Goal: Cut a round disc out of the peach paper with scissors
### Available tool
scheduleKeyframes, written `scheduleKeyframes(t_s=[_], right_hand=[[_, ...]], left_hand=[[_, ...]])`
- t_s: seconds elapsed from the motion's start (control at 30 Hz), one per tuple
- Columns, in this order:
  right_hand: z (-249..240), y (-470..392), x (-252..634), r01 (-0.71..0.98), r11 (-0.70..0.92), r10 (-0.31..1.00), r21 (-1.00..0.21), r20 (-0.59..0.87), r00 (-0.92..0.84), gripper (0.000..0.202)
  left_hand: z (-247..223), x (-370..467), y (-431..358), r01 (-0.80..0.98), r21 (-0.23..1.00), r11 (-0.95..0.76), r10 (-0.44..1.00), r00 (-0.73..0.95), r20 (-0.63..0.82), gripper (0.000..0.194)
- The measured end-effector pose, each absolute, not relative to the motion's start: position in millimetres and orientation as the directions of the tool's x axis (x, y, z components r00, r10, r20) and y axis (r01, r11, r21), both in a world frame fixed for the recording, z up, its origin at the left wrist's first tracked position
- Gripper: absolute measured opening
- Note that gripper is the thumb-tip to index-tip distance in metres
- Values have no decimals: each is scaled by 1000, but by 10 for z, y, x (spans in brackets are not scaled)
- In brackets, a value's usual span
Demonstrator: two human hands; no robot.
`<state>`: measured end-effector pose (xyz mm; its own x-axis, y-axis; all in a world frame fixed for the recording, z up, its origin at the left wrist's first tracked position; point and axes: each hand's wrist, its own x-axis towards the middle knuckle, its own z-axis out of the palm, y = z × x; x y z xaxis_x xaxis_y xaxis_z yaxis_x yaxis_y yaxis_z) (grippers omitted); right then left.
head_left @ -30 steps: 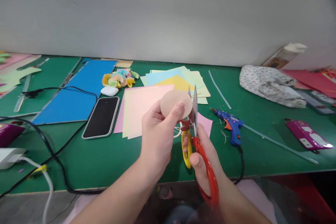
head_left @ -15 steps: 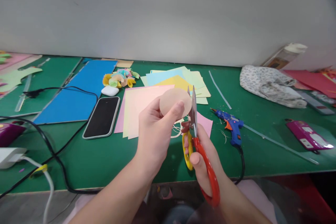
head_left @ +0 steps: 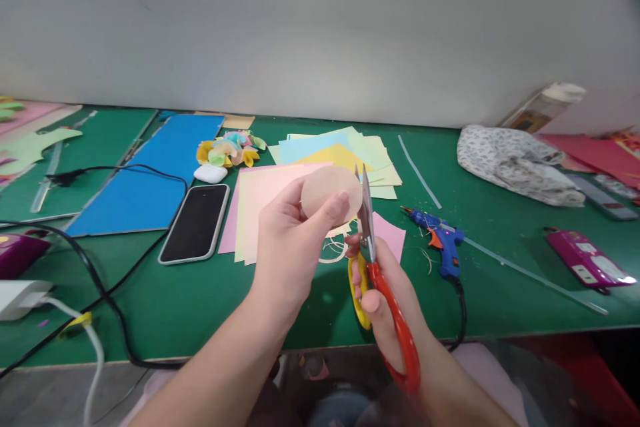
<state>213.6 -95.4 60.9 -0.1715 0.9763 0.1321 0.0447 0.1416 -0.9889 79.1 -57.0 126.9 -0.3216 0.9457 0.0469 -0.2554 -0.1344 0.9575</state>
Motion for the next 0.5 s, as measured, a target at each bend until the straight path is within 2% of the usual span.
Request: scheduleKeyframes(t_s=[0.5], right_hand=[[615, -961, 2138, 77, 121, 981, -990, 107, -165, 91]], left_hand=[[1342, 705, -533, -275, 956, -103, 954, -298, 17, 33]])
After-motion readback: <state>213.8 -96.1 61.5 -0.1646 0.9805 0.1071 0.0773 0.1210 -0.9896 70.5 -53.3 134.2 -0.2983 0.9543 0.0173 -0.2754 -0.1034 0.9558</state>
